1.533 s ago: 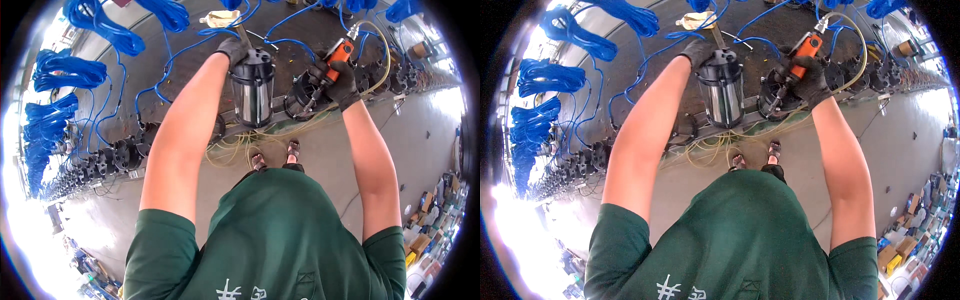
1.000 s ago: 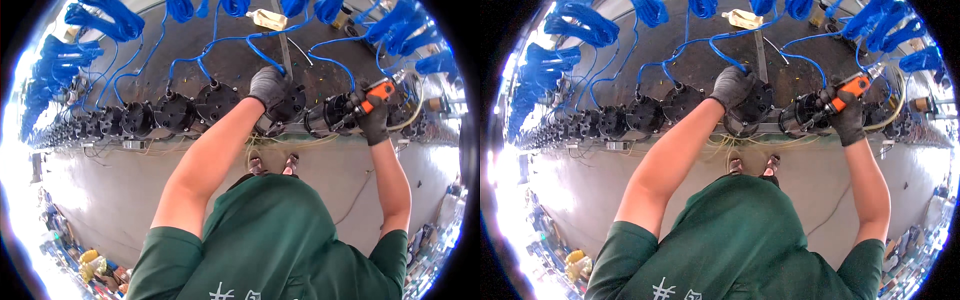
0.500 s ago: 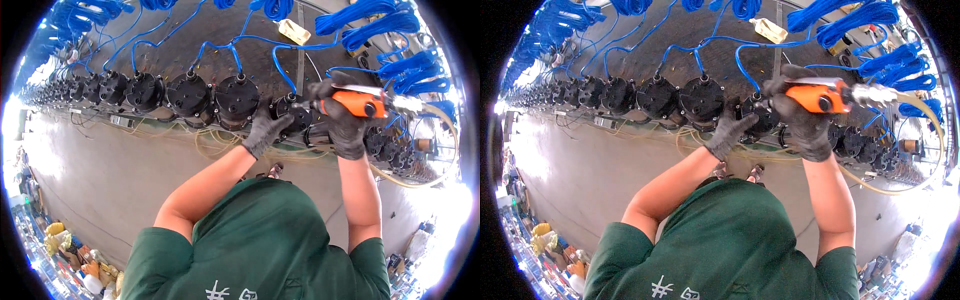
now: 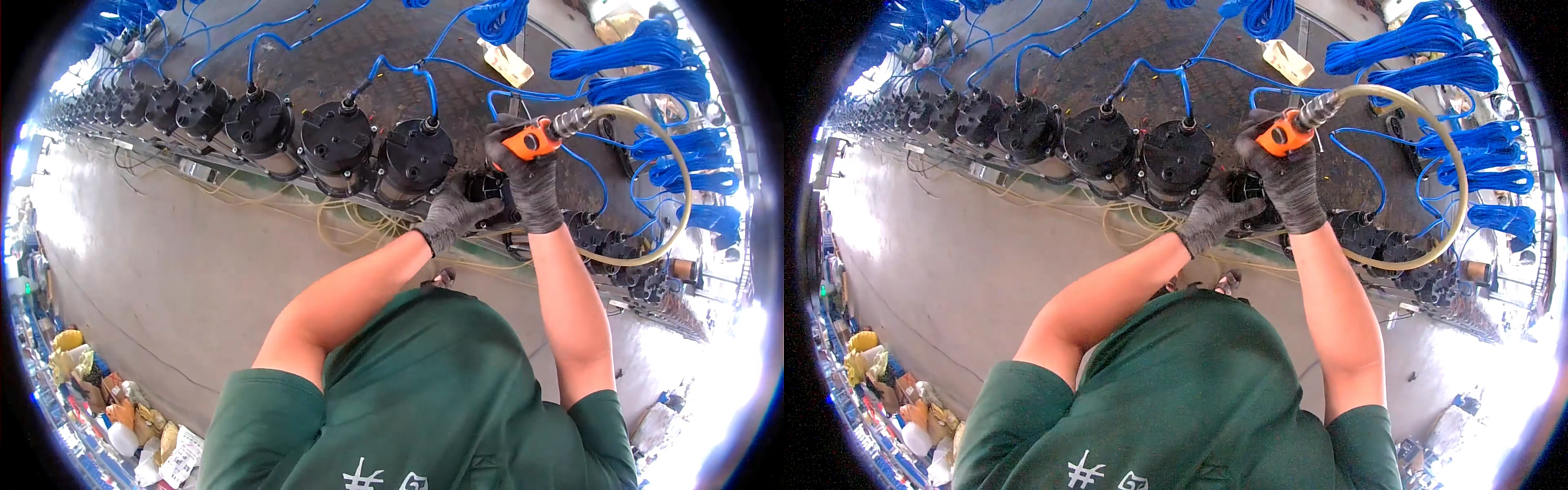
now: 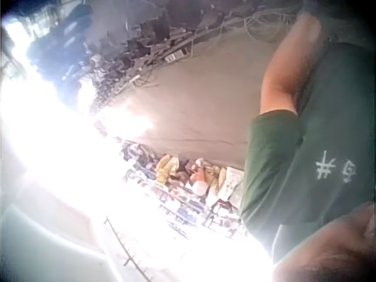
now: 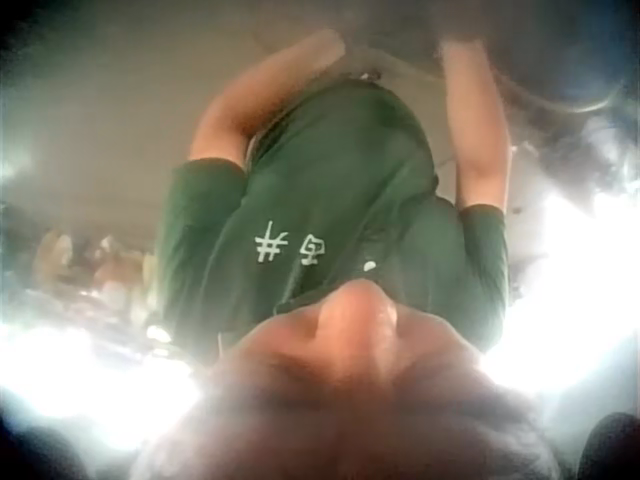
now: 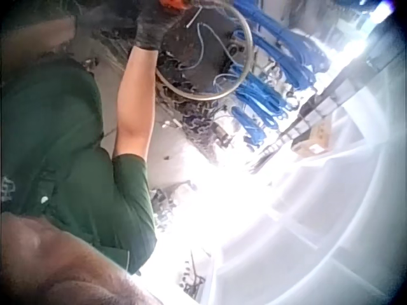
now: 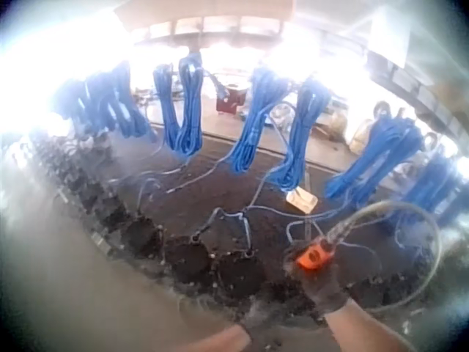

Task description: The person assembles water pumps by positioning pump components onto the pump bodies and fastening screws using a pneumatic screwdriver.

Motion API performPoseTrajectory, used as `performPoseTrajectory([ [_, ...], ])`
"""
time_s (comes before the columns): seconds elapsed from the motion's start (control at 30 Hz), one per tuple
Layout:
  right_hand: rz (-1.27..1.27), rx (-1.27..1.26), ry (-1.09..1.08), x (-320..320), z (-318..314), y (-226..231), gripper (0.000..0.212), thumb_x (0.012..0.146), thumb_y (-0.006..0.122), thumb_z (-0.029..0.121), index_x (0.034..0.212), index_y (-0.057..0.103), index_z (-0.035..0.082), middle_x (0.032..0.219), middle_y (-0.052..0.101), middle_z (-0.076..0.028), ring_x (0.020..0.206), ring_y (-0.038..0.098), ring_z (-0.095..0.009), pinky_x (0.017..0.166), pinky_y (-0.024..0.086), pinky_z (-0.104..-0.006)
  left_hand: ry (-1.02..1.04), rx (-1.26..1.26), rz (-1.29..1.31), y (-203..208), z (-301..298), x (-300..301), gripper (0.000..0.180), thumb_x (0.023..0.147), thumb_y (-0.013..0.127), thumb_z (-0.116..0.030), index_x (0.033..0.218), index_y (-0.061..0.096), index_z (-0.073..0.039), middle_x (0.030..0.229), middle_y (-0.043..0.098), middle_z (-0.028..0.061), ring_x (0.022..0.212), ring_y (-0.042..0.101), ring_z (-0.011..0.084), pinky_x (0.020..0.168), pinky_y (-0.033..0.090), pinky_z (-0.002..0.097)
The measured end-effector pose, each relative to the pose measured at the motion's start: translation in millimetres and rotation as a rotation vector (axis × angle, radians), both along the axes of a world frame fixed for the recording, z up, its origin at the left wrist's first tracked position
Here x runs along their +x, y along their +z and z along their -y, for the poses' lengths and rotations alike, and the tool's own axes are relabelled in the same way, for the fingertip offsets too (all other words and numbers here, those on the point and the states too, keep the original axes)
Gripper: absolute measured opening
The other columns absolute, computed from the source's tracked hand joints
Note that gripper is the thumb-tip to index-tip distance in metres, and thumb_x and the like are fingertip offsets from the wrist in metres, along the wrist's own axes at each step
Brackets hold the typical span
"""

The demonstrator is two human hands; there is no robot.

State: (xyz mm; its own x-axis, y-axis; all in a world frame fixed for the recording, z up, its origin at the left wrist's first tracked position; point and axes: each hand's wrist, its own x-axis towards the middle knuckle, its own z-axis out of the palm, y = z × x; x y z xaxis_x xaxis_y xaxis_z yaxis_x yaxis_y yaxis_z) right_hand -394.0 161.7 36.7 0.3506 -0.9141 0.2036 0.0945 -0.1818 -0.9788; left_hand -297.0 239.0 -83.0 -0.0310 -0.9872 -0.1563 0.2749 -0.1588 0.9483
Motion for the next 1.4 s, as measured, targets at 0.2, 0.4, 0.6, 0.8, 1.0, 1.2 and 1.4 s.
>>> performPoseTrajectory([
  [0.2, -0.293, -0.131, 0.132, -20, 16, 0, 0.053, 0.077, 0.090, 0.021, 0.120, 0.066, 0.003, 0.104, 0.071, -0.002, 0.092, 0.067, -0.012, 0.087, 0.056, -0.0297, 0.056, 0.001, 0.149, -19, 12, -18, 0.079, 0.075, 0.090, -0.034, 0.134, 0.052, 0.003, 0.121, 0.069, 0.0183, 0.111, 0.067, 0.0278, 0.099, 0.052, 0.0387],
  [0.4, -0.124, 0.040, -0.045, -30, 14, -9, 0.048, 0.075, 0.088, 0.015, 0.117, 0.065, 0.005, 0.097, 0.070, -0.001, 0.085, 0.066, -0.013, 0.077, 0.057, -0.0306, 0.114, 0.080, -0.007, -5, -6, -51, 0.080, 0.071, 0.094, -0.027, 0.132, 0.050, 0.002, 0.121, 0.064, 0.0138, 0.112, 0.062, 0.0230, 0.098, 0.052, 0.0380],
  [0.6, 0.123, 0.168, 0.039, -37, 12, -32, 0.039, 0.077, 0.086, 0.009, 0.110, 0.065, 0.007, 0.098, 0.071, -0.004, 0.085, 0.068, -0.017, 0.075, 0.057, -0.0321, 0.188, -0.020, -0.197, -10, -2, -61, 0.059, 0.079, 0.087, -0.010, 0.127, 0.054, -0.002, 0.118, 0.069, 0.0066, 0.107, 0.065, 0.0168, 0.093, 0.055, 0.0328],
  [0.8, 0.032, -0.013, -0.080, -31, 8, -29, 0.038, 0.076, 0.086, 0.006, 0.107, 0.065, 0.008, 0.097, 0.071, -0.005, 0.085, 0.069, -0.018, 0.071, 0.058, -0.0326, 0.120, 0.007, -0.156, -14, -1, -56, 0.056, 0.080, 0.086, -0.010, 0.126, 0.054, -0.003, 0.117, 0.069, 0.0066, 0.106, 0.066, 0.0165, 0.094, 0.055, 0.0325],
  [1.0, 0.070, 0.056, 0.016, -32, 11, -31, 0.038, 0.076, 0.085, 0.006, 0.108, 0.064, 0.008, 0.096, 0.070, -0.005, 0.080, 0.067, -0.019, 0.075, 0.059, -0.0346, 0.133, 0.021, -0.140, -11, -2, -54, 0.058, 0.081, 0.085, -0.012, 0.128, 0.053, -0.003, 0.118, 0.069, 0.0072, 0.108, 0.065, 0.0170, 0.096, 0.054, 0.0334],
  [1.2, 0.518, 0.375, 0.096, -42, 16, -46, 0.041, 0.078, 0.084, 0.005, 0.112, 0.062, 0.007, 0.104, 0.070, -0.007, 0.085, 0.066, -0.021, 0.077, 0.060, -0.0348, 0.085, 0.038, -0.130, 3, -4, -49, 0.060, 0.081, 0.085, -0.013, 0.130, 0.052, -0.002, 0.119, 0.069, 0.0078, 0.109, 0.065, 0.0175, 0.099, 0.053, 0.0343],
  [1.4, 0.039, 0.009, 0.015, -33, 12, -33, 0.040, 0.079, 0.081, 0.001, 0.112, 0.061, 0.008, 0.107, 0.068, -0.007, 0.091, 0.067, -0.021, 0.077, 0.059, -0.0356, 0.251, 0.052, -0.006, -17, -6, -61, 0.062, 0.082, 0.084, -0.013, 0.132, 0.050, -0.002, 0.123, 0.067, 0.0086, 0.112, 0.064, 0.0175, 0.101, 0.052, 0.0345],
])
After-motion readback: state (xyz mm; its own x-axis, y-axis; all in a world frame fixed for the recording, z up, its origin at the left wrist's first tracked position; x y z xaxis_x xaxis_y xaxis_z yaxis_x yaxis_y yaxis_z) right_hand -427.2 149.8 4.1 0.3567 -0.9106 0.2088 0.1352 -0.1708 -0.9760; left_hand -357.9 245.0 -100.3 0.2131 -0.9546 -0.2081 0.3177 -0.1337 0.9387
